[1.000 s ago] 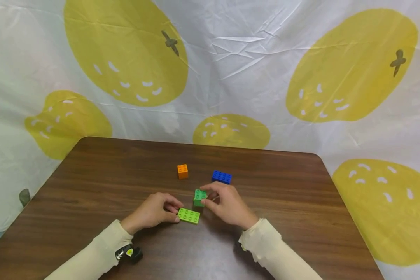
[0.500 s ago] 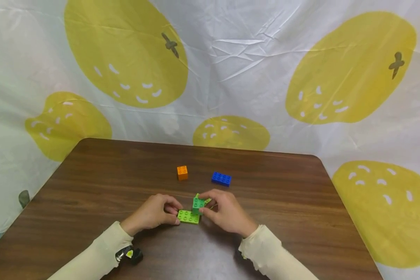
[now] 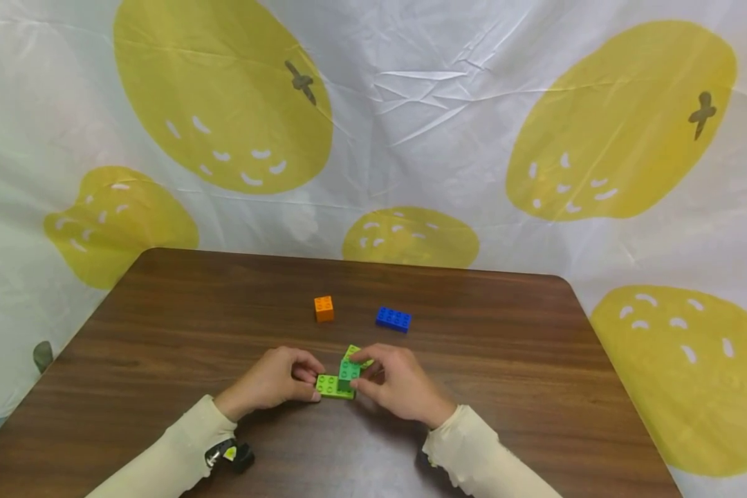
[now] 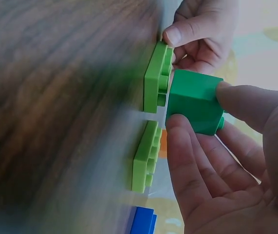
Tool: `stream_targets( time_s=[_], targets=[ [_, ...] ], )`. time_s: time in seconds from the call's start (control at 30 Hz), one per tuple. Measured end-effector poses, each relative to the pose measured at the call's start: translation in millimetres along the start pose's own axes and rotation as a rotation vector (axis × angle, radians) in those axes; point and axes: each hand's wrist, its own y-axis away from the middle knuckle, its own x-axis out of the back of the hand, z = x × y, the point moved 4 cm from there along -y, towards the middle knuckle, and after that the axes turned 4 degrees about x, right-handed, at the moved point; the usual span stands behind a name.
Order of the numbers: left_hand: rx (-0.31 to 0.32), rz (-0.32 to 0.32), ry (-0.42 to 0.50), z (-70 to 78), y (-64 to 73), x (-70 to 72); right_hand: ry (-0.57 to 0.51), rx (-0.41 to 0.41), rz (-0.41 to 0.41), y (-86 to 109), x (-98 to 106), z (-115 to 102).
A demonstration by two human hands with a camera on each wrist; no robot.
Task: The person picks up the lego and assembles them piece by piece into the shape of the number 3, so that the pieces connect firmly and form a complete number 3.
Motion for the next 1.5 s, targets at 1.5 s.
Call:
stream_targets(
  time_s=[1.5],
  targets=[
    [-0.009,0.002,-0.008,-2.4,0.0,0.7,-0.010,0.060,0.073,-2.6,-9.2,-0.6]
  ],
)
